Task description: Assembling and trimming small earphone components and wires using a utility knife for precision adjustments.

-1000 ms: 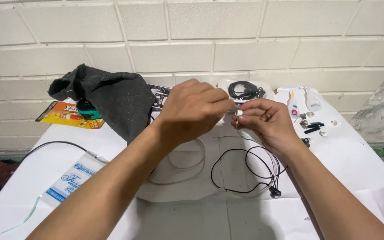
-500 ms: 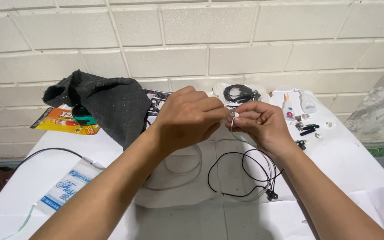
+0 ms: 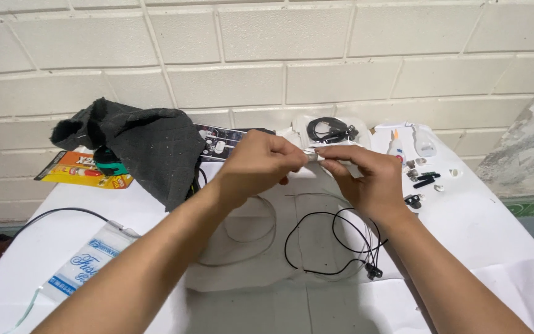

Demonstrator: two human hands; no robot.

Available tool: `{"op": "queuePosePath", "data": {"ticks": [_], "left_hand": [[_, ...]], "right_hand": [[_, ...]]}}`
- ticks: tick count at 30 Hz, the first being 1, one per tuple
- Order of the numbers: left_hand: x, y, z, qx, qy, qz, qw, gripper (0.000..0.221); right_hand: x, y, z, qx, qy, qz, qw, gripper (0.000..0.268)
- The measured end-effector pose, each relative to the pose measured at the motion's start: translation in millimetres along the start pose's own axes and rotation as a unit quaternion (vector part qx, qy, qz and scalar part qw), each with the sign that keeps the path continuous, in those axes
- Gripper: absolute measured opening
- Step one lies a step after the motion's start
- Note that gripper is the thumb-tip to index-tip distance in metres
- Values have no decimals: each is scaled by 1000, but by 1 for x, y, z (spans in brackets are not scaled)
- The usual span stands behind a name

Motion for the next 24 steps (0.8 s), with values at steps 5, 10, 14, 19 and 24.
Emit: {"op": "queuePosePath", "data": {"ticks": [5, 10, 14, 19, 24], "left_hand": [[6, -5, 29, -177, 30, -83, 980, 22], [13, 32, -4, -345, 86, -181, 917, 23], [27, 37, 12, -468, 56, -166, 866, 25], [39, 47, 49, -405, 52, -184, 894, 29], [49, 49, 67, -383, 66, -198, 900, 29]], "right_hand": [[-7, -23, 40, -77, 69, 55, 993, 23], [-11, -50, 70, -136, 163, 127, 969, 20], [-8, -58, 92, -175, 223, 163, 945, 17], [-6, -62, 111, -208, 235, 179, 933, 16], [-6, -62, 110, -229, 230, 177, 929, 18]]}}
Point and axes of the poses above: each hand's wrist, its own x-axis away from the middle knuckle, its own y-axis out of the palm, z = x × y, the point moved 9 cm from there along -x, towards the middle knuckle, and after that the axes turned 6 degrees about y, right-handed, at the moved point
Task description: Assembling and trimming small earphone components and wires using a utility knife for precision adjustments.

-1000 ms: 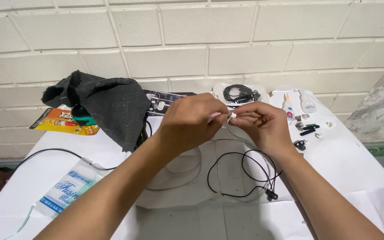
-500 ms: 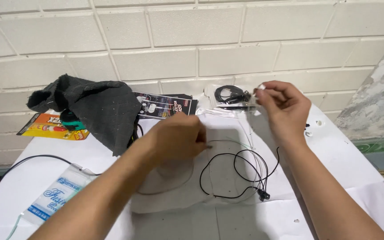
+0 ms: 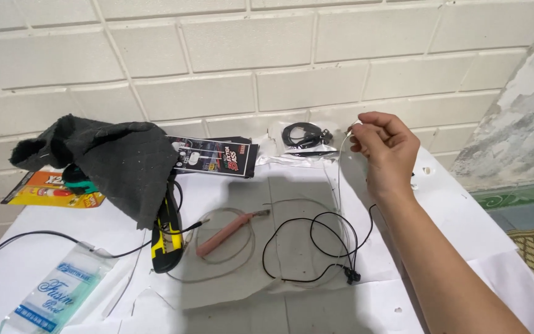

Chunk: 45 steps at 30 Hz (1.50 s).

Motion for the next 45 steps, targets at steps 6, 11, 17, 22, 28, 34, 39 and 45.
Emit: {"op": "queuePosePath", "data": {"ticks": [6, 11, 17, 22, 28, 34, 39, 45], "left_hand": [[8, -8, 5, 26, 26, -3, 999, 30], [1, 2, -19, 54, 42, -9, 998, 32], [-66, 104, -163, 85, 75, -9, 994, 36], [5, 2, -17, 107, 102, -13, 989, 40], [28, -30, 28, 124, 127, -4, 984, 45], [39, -40, 36, 147, 153, 3, 977, 51], [45, -46, 44, 165, 179, 9, 970, 56], [11, -46, -2, -24, 186, 311, 932, 34]], "right_hand": [[16, 30, -5, 82, -35, -98, 991, 22], [58, 82, -16, 163, -112, -275, 941, 23], [87, 109, -22, 263, -230, -393, 851, 12], [91, 108, -10, 256, -200, -416, 849, 8], [92, 113, 3, 408, -173, -422, 791, 7], [75, 101, -8, 336, -168, -341, 862, 5], [71, 97, -22, 276, -195, -298, 893, 18], [70, 93, -17, 219, -104, -309, 919, 15]]}}
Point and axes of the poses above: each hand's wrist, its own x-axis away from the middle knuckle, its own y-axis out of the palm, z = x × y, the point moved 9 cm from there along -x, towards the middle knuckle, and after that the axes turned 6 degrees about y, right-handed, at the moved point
